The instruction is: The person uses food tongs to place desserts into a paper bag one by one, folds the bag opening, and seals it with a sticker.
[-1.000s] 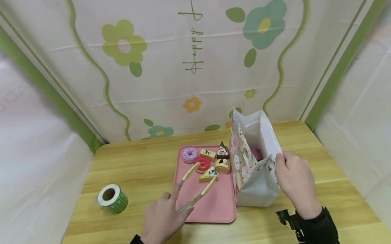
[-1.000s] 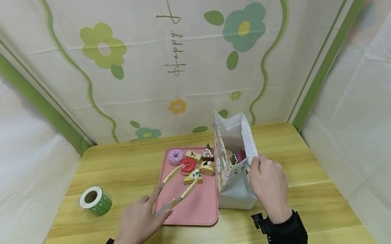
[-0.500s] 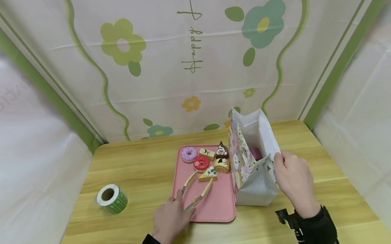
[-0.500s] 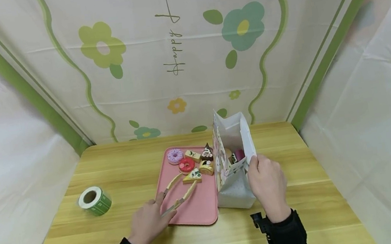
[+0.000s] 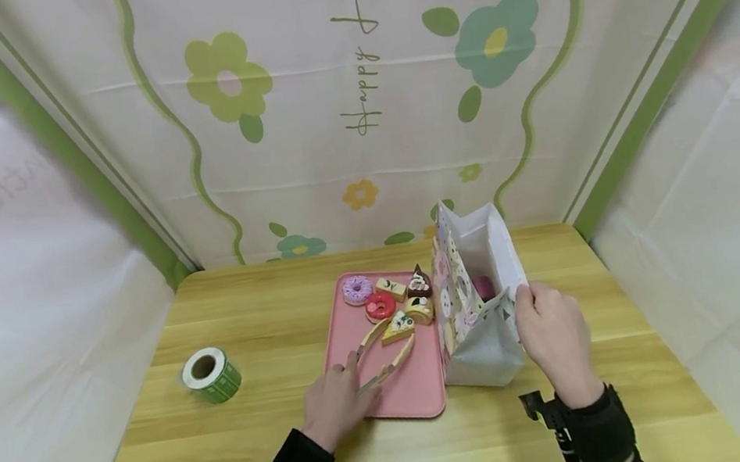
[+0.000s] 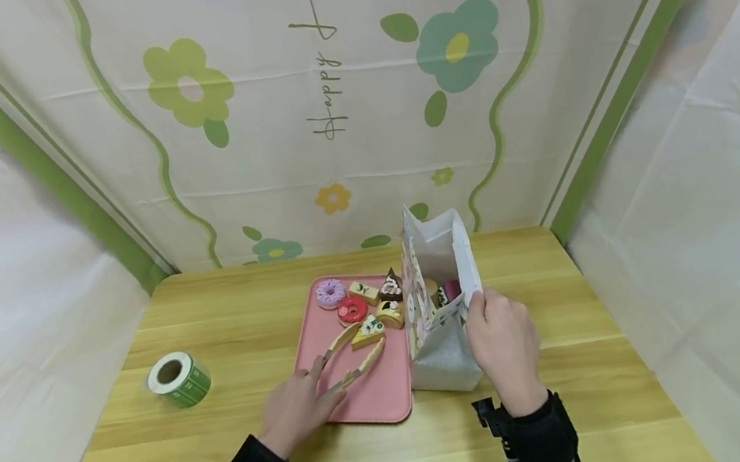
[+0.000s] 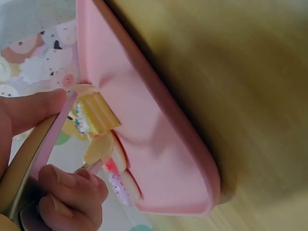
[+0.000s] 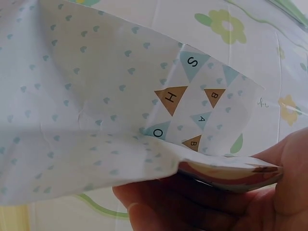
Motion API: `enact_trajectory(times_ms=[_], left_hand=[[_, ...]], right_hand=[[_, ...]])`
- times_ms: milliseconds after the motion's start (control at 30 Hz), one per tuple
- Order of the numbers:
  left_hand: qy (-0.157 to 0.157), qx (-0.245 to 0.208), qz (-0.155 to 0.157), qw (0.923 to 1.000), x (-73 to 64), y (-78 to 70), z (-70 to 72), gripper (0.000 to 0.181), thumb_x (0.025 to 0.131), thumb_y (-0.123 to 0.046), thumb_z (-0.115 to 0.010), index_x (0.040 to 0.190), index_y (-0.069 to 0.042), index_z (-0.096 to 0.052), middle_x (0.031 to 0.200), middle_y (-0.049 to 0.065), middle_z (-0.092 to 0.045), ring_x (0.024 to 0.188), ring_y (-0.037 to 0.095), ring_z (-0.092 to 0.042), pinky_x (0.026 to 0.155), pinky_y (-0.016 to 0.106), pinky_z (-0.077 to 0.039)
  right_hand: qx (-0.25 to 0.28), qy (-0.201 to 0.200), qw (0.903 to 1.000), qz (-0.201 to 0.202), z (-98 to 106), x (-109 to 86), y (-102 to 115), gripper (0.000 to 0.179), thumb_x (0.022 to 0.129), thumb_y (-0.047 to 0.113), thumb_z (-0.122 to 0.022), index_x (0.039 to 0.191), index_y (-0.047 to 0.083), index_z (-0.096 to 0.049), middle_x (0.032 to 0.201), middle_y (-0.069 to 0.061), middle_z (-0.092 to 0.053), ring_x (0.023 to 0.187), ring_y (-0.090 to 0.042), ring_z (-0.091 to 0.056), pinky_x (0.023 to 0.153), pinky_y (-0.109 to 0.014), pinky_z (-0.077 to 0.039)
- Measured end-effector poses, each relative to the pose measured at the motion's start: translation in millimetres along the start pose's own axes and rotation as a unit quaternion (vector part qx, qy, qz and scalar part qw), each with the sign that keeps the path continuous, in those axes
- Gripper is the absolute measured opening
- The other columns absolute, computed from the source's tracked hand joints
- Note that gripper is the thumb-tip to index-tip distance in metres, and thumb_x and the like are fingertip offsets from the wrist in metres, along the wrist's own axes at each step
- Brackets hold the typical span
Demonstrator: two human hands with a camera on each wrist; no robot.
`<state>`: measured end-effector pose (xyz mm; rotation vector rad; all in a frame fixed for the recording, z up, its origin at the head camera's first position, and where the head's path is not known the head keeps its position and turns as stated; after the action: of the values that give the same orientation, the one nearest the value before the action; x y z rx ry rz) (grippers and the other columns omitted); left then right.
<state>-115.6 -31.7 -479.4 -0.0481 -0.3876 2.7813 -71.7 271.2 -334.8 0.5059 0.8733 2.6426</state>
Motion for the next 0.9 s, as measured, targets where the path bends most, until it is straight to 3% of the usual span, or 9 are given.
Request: enact_trajectory(times_ms=[200, 467, 767, 900], left_hand=[[-0.003, 0.029, -0.018, 0.9994, 10.4, -2.8, -6.5, 0.072, 0.087, -0.056, -0.067, 0.137, -0.006, -0.058, 0.073, 0.009, -0.056, 0.047, 0.015, -0.038, 0.039, 0.029, -0.031], [-0.026, 0.044, -0.033, 0.9981, 19.4, -10.1, -4.2, 0.061, 0.088, -0.052, -0.067, 0.130, -0.007, -0.062, 0.068, 0.006, -0.053, 0.046, 0.016, -0.039, 0.039, 0.031, -0.032], [-0.046, 0.059, -0.041, 0.9963, 14.2, -11.2, -6.5, 0.059, 0.088, -0.050, -0.067, 0.128, -0.007, -0.063, 0.061, 0.003, -0.047, 0.043, 0.014, -0.036, 0.038, 0.029, -0.028], [-0.042, 0.052, -0.038, 0.9971, 12.4, -10.7, -6.0, 0.058, 0.088, -0.047, -0.067, 0.129, -0.007, -0.063, 0.062, 0.003, -0.047, 0.044, 0.015, -0.036, 0.038, 0.030, -0.028]], right_hand=[[-0.003, 0.007, 1.0000, -0.001, 0.3, -1.6, 0.9, 0.046, 0.105, 0.026, -0.033, 0.064, 0.008, -0.045, 0.057, -0.009, -0.043, 0.047, -0.024, -0.042, 0.042, -0.036, -0.031], [-0.004, 0.014, 0.9999, 0.003, 2.3, 0.3, 2.1, 0.046, 0.105, 0.025, -0.033, 0.065, 0.007, -0.046, 0.057, -0.008, -0.043, 0.046, -0.023, -0.041, 0.041, -0.034, -0.031], [-0.026, 0.028, 0.9991, 0.020, 4.2, 4.0, 5.1, 0.046, 0.104, 0.025, -0.033, 0.061, 0.010, -0.039, 0.054, -0.005, -0.036, 0.044, -0.021, -0.036, 0.041, -0.033, -0.027], [-0.023, 0.042, 0.9988, 0.012, 6.1, 6.3, 7.4, 0.045, 0.103, 0.027, -0.035, 0.066, 0.008, -0.051, 0.055, -0.004, -0.045, 0.045, -0.020, -0.043, 0.041, -0.034, -0.031]])
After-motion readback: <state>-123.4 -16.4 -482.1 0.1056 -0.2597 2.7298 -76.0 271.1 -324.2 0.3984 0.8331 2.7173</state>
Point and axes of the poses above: each hand's wrist, its own x-axis towards the middle knuckle, its own z-axis out of the back of the hand, y = z × x, the point moved 4 cm from there along x, towards the middle knuckle
